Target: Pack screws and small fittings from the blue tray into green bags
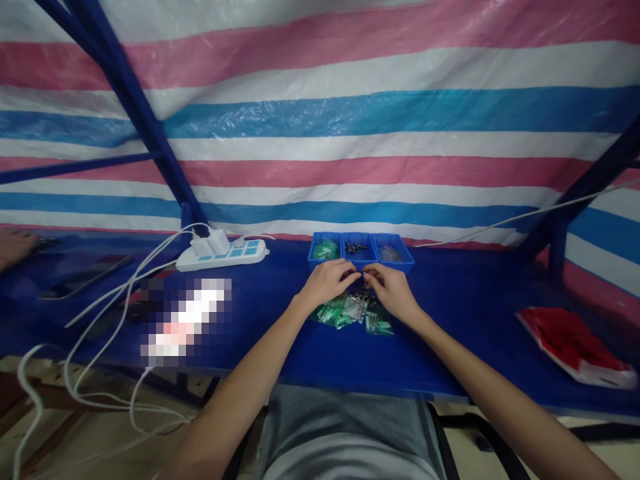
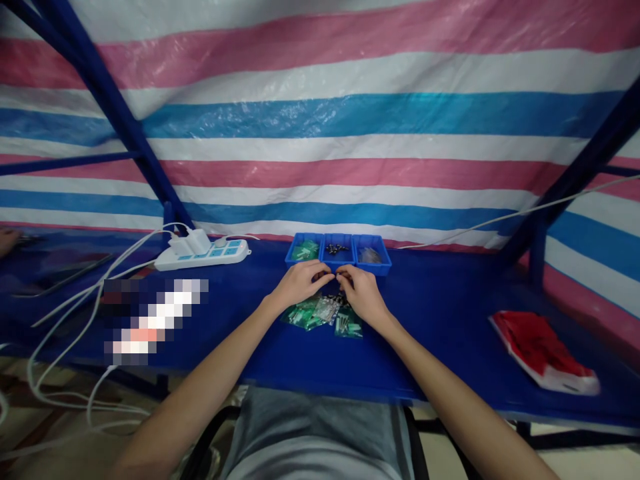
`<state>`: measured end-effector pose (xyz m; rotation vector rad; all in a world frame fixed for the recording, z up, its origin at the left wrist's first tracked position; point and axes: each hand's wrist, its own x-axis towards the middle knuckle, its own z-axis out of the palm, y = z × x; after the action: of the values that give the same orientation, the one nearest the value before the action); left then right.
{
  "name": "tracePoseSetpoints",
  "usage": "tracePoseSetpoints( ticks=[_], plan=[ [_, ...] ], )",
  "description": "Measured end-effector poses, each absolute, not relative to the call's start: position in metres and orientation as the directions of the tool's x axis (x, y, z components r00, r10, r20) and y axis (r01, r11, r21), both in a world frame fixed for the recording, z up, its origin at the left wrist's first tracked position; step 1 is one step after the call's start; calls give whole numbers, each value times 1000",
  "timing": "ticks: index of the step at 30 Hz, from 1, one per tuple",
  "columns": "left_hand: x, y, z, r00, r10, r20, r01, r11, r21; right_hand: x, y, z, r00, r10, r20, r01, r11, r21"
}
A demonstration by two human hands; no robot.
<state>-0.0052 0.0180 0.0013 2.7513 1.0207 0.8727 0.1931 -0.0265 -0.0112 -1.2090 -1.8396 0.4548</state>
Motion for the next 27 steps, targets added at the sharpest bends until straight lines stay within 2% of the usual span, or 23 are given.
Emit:
tracePoseSetpoints(
  ticks=[9, 19, 27],
  plan=[
    [-4, 17, 1, 663, 580, 474, 544, -808, 228, 190, -27, -11, -166, 820, 548, 626, 517, -584],
    [-3, 18, 0, 663, 580, 473, 516, -812, 273, 193, -28, -11, -226, 798, 559, 678, 541, -498],
    [-2, 17, 1, 671, 570, 474, 495, -820, 287, 192, -28, -12, -247, 796, 552, 680, 549, -487]
  ],
)
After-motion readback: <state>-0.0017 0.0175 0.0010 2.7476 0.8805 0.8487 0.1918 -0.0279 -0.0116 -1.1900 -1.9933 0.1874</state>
